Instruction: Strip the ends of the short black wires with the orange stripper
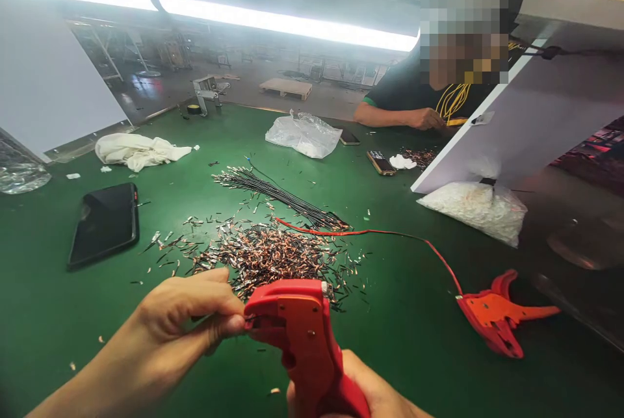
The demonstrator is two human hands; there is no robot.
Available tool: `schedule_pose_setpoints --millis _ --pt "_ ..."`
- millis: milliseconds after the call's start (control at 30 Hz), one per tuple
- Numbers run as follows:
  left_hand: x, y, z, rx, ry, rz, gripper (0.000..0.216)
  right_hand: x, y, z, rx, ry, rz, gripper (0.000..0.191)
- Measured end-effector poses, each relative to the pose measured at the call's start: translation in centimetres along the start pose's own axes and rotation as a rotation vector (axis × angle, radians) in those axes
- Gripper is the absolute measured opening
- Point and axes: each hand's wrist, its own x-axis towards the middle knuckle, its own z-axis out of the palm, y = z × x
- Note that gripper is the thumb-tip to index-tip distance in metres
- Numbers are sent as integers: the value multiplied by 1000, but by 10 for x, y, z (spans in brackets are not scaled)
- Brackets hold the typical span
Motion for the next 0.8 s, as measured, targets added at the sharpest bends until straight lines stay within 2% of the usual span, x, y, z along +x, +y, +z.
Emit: schedule_pose_setpoints --millis 133,233,333,400,467,533,600,733,800 --pt "0 2 -2 -23 -9 -17 28 -3 11 -6 47 -74 -18 44" --pt "3 4 -4 -55 -17 -7 27 -2 22 -8 71 15 2 51" --pt "5 3 -6 -110 -33 -39 24 1 33 -8 139 -19 -29 51" --pt "6 0 -7 -145 -31 -74 17 3 39 -9 195 -42 -61 52" --pt "6 -4 -8 -119 27 -73 8 4 41 -9 178 -39 -52 52" --pt "5 -8 -7 -37 115 -1 13 4 39 -8 144 -27 -48 54" --pt "3 -11 -5 50 148 114 11 4 36 -7 130 -13 -64 54" --pt "2 -15 -3 176 113 302 17 1 31 -5 143 9 -98 53" --pt "1 -16 -3 205 91 343 21 0 30 -4 161 -13 -98 49"
